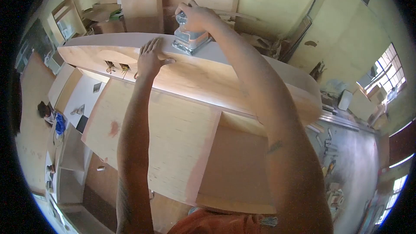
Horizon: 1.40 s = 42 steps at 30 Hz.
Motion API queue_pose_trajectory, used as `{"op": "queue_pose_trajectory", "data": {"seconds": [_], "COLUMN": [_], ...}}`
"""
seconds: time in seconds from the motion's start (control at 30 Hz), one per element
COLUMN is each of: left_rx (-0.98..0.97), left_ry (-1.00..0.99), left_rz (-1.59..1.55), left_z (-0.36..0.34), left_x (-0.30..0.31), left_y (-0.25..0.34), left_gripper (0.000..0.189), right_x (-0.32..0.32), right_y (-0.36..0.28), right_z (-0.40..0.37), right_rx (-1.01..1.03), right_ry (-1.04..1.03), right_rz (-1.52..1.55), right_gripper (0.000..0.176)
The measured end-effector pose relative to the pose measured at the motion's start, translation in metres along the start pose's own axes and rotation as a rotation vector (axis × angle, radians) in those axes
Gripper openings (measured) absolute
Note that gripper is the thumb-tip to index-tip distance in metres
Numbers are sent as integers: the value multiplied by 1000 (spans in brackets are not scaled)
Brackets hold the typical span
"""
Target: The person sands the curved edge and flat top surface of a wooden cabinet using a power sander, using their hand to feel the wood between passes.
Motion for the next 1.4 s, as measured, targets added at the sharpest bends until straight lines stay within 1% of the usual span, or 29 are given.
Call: {"op": "queue_pose_trajectory", "data": {"seconds": [0.07, 0.13, 0.17, 0.23, 0.27, 0.33, 0.37, 0.4, 0.47, 0.5, 0.53, 0.6, 0.63, 0.67, 0.73, 0.77, 0.8, 0.83, 0.9, 0.93, 1.0, 1.07, 1.13, 1.17, 1.2, 1.23, 1.27, 1.37, 1.4], "left_rx": [8, 29, 21, 59, 39, -5, -48, -59, -253, -287, -288, -308, -309, -320, -318, -360, -395, -433, -386, -361, -236, -99, 64, 67, 116, 165, 168, 118, 125], "left_ry": [-5, -87, -85, -281, -281, -392, -370, -367, -212, -170, -172, -96, -97, -54, -6, 19, 47, 19, 20, 11, -10, -58, -151, -156, -160, -160, -157, -3, -1], "left_rz": [-16, -4, -11, 124, 112, 89, 64, 57, -94, -110, -120, -149, -153, -165, -172, -218, -263, -314, -296, -285, -213, -71, 6, 3, 20, 38, 41, 45, 62], "left_z": [0, 0, 1, 1, 2, 3, 4, 7, 8, 11, 12, 18, 17, 15, 14, 13, 11, 12, 11, 8, 1, -7, -13, -18, -20, -18, -18, -25, -25], "left_x": [1, -1, 0, 7, 11, 8, 7, 1, -13, -17, -21, -26, -26, -24, -20, -18, -16, -15, -12, -14, -19, -12, -5, -3, -3, -2, -5, -14, -10], "left_y": [-2, -2, 2, 15, 24, 45, 61, 75, 113, 135, 159, 209, 233, 257, 274, 276, 276, 264, 224, 202, 143, 95, 53, 41, 27, 17, 14, 16, 21], "left_gripper": [102, 103, 103, 105, 105, 105, 101, 101, 96, 92, 92, 91, 91, 87, 83, 79, 76, 76, 77, 77, 79, 81, 81, 81, 81, 81, 81, 82, 81], "right_x": [8, 17, 20, 31, 36, 47, 52, 58, 64, 69, 75, 88, 91, 96, 104, 107, 109, 108, 107, 106, 103, 97, 85, 78, 72, 69, 64, 54, 47], "right_y": [14, 38, 53, 79, 92, 123, 137, 150, 181, 195, 200, 214, 221, 230, 249, 260, 270, 277, 293, 291, 283, 265, 242, 229, 215, 199, 183, 134, 121], "right_z": [-19, -41, -51, -72, -85, -116, -130, -142, -164, -175, -188, -213, -226, -238, -257, -267, -273, -275, -273, -267, -255, -232, -203, -188, -175, -161, -147, -109, -97], "right_rx": [1, -3, -17, -47, -84, -153, -207, -253, -291, -320, -327, -458, -462, -500, -524, -572, -616, -600, -782, -770, -829, -796, -766, -714, -663, -662, -658, -618, -595], "right_ry": [5, 8, -4, -9, -16, -11, -9, -9, 18, 41, 35, 29, 27, 71, 111, 135, 158, 151, 135, 130, 149, 123, 91, 117, 147, 149, 128, 91, 80], "right_rz": [37, 69, 81, 85, 94, 97, 116, 133, 94, 57, 52, 7, 5, -9, -28, -23, -21, -26, -152, -160, -283, -306, -325, -316, -306, -306, -270, -213, -200], "right_gripper": [70, 68, 67, 66, 65, 64, 63, 63, 65, 67, 67, 67, 67, 66, 65, 67, 69, 69, 73, 73, 78, 80, 82, 82, 82, 82, 81, 79, 78]}}
Point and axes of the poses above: each hand's wrist, its own z-axis towards the middle knuckle, its own x-axis out of the back of the hand, y = z × x, the point moved 4 cm from there along z, towards the middle knuckle, and after that the axes turned 13 degrees about -x, right-handed, at the moved point
